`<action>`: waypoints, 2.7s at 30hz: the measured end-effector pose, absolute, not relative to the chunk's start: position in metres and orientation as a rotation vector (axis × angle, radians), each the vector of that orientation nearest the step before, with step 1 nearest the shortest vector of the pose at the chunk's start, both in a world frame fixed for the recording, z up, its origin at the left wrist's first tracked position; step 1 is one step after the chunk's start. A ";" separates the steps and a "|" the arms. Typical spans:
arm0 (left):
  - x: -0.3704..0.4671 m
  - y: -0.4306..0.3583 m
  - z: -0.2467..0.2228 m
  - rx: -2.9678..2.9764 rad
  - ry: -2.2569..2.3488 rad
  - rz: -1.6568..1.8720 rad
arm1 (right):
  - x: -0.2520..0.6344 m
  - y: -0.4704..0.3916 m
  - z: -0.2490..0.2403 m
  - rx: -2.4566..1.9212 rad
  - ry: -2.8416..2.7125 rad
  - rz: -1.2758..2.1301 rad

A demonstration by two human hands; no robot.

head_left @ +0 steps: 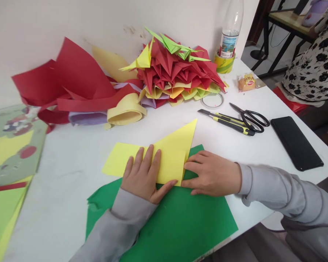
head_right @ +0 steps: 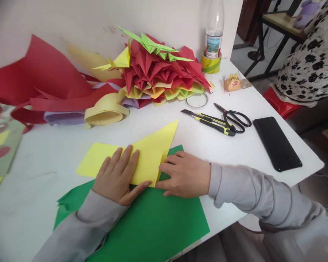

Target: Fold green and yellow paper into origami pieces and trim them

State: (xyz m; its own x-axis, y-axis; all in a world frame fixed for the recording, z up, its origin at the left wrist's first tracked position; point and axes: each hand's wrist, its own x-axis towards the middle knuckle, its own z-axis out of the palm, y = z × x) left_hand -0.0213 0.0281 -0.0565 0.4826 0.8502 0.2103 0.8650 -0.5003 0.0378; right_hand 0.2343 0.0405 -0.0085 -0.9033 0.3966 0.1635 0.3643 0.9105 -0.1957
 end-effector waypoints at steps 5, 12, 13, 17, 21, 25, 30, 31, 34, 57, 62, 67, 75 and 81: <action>-0.016 0.028 -0.055 -2.590 -1.560 -0.312 | 0.235 0.040 -0.009 -0.560 -2.851 0.278; -0.013 0.028 -0.053 -2.582 -1.568 -0.320 | 0.236 0.040 -0.006 -0.552 -2.847 0.312; -0.013 0.028 -0.053 -2.585 -1.572 -0.320 | 0.236 0.040 -0.006 -0.549 -2.847 0.314; -0.012 0.027 -0.052 -2.584 -1.585 -0.329 | 0.237 0.043 -0.006 -0.508 -2.837 0.346; -0.012 0.027 -0.052 -2.574 -1.580 -0.316 | 0.238 0.049 -0.005 -0.528 -2.804 0.338; -0.013 0.027 -0.053 -2.587 -1.577 -0.306 | 0.239 0.054 -0.009 -0.763 -2.721 0.162; -0.010 0.027 -0.050 -2.591 -1.588 -0.290 | 0.241 0.058 -0.016 -0.954 -2.709 0.103; -0.009 0.026 -0.049 -2.591 -1.572 -0.286 | 0.241 0.059 -0.017 -0.973 -2.730 0.123; -0.005 0.024 -0.045 -2.585 -1.518 -0.284 | 0.242 0.062 -0.015 -0.978 -2.781 0.184; -0.009 0.041 -0.047 -2.774 -1.181 -0.169 | 0.243 0.065 -0.008 -0.983 -2.801 0.268; -0.008 0.042 -0.048 -2.789 -1.162 -0.213 | 0.243 0.065 -0.010 -0.961 -2.792 0.258; -0.007 0.042 -0.046 -2.786 -1.175 -0.213 | 0.243 0.064 -0.008 -0.954 -2.790 0.202; -0.009 0.041 -0.048 -2.800 -1.199 -0.210 | 0.244 0.064 -0.011 -0.819 -2.820 0.100; -0.006 0.040 -0.049 -2.785 -1.239 -0.200 | 0.241 0.062 -0.016 -0.829 -2.791 0.038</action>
